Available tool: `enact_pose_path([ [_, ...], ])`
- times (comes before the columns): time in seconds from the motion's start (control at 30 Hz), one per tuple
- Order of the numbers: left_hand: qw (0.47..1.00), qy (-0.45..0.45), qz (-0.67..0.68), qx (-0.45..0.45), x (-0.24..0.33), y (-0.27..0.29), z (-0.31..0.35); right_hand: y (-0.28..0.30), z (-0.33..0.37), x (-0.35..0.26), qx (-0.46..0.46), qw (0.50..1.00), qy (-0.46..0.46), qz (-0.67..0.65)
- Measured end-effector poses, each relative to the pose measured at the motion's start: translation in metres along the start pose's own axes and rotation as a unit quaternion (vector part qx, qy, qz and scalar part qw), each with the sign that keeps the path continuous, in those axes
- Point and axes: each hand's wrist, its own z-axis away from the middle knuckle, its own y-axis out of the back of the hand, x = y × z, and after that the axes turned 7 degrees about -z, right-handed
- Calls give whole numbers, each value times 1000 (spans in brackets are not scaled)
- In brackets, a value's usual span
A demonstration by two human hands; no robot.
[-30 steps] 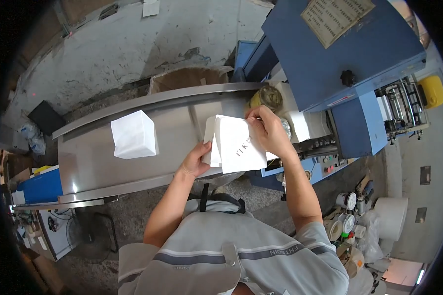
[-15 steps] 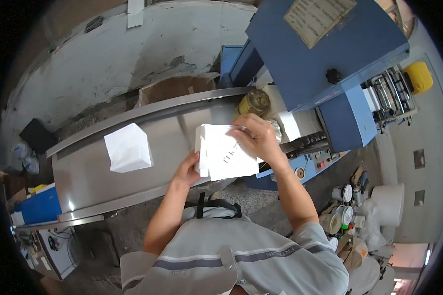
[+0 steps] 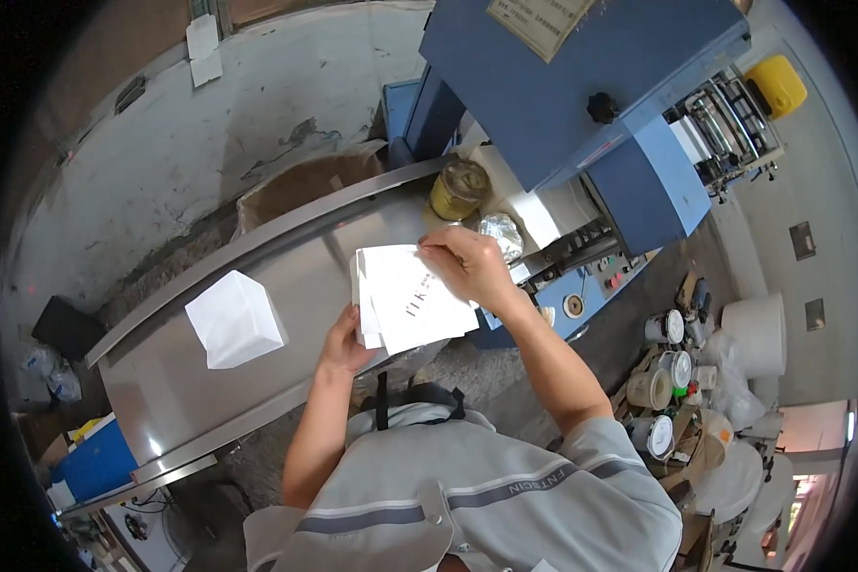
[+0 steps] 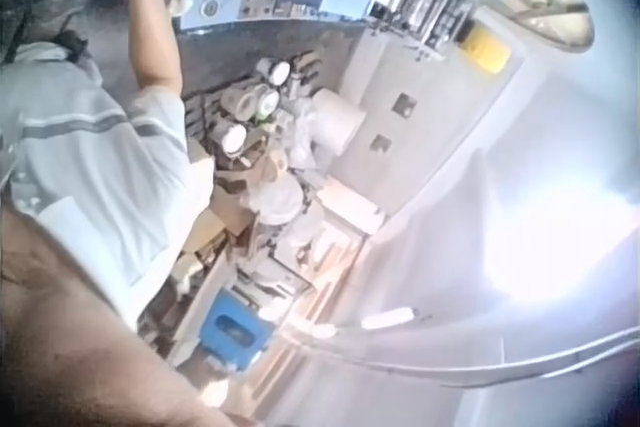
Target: Inspecting and organizing packs of napkins as they are produced by an industrial machine.
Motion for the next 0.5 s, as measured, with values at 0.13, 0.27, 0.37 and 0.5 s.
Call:
enact_pose_path([
  [0.13,1000,-26,0,-2,0,-2,-2,-3,1,2,24,999,20,14],
  [0.27,999,-25,-32,18,3,4,-3,6,-8,-19,32,998,49,36],
  [0.37,999,-24,-13,17,3,10,-2,13,-9,-24,3,999,41,22],
  [0.5,998,-34,-48,-1,6,7,-3,19,-14,-46,-56,995,-48,-60],
])
